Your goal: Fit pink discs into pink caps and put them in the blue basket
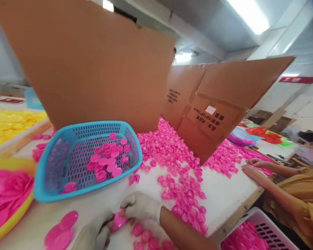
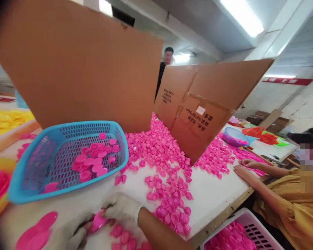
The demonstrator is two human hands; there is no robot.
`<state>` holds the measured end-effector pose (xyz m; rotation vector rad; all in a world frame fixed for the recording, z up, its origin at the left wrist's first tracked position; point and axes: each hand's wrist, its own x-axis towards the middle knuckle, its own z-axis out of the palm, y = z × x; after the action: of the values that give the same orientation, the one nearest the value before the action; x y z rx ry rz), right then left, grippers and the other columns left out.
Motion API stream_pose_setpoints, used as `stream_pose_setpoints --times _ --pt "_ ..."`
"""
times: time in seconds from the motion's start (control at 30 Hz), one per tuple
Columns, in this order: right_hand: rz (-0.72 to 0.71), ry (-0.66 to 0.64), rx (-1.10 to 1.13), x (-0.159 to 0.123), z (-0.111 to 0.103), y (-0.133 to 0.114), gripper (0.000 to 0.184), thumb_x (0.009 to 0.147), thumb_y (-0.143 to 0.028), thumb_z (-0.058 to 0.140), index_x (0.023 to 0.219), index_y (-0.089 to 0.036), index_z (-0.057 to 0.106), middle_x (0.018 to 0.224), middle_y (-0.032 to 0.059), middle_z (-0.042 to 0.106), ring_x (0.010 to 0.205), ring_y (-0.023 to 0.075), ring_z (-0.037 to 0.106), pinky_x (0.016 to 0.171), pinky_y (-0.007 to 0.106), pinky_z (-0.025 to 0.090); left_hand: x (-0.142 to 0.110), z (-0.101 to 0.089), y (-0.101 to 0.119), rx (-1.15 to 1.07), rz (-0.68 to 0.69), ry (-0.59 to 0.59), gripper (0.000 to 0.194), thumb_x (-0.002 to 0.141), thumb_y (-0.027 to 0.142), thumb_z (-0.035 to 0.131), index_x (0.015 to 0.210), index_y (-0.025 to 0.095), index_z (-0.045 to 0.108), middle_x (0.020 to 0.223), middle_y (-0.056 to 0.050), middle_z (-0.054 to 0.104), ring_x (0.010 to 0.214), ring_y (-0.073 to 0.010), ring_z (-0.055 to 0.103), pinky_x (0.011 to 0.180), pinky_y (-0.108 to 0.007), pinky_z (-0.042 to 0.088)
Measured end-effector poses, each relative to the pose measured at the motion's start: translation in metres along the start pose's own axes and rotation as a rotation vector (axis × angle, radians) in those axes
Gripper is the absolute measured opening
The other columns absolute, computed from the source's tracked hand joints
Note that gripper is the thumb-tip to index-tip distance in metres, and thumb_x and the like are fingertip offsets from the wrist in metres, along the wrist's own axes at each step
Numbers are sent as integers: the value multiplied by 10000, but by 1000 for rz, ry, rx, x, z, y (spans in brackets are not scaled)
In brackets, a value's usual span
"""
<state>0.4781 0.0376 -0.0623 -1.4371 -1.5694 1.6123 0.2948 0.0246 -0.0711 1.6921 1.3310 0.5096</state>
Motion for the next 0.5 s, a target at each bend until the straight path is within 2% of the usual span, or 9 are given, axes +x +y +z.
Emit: stream_pose_setpoints --times 0.07,0.13,0.33,0.5 --pt "-34 102 111 -2 -4 2 70 688 -220 551 677 -150 546 527 -52 486 407 68 471 405 168 362 -3 -1 2 -64 -72 -50 223 778 332 377 793 207 561 523 18 525 457 -137 498 440 -223 378" --pt "-30 140 175 -3 -5 5 94 733 -253 505 707 -164 489 562 -56 487 410 53 462 408 158 350 -6 -4 4 -107 -102 -37 234 794 353 366 771 193 536 499 34 465 424 -113 447 401 -199 327" --pt "17 46 170 -10 2 3 150 770 -305 526 744 -163 484 588 -57 465 433 40 446 413 146 329 -13 -10 11 -231 -215 -81 216 784 339 373 813 185 521 586 31 500 448 -97 486 383 -174 317" --pt "64 -7 -19 -12 12 -3 106 784 -264 509 785 -165 547 614 -46 481 454 44 442 422 144 371 -13 -4 11 -235 -221 -114 188 752 329 434 821 174 516 487 52 458 412 -95 445 384 -178 302"
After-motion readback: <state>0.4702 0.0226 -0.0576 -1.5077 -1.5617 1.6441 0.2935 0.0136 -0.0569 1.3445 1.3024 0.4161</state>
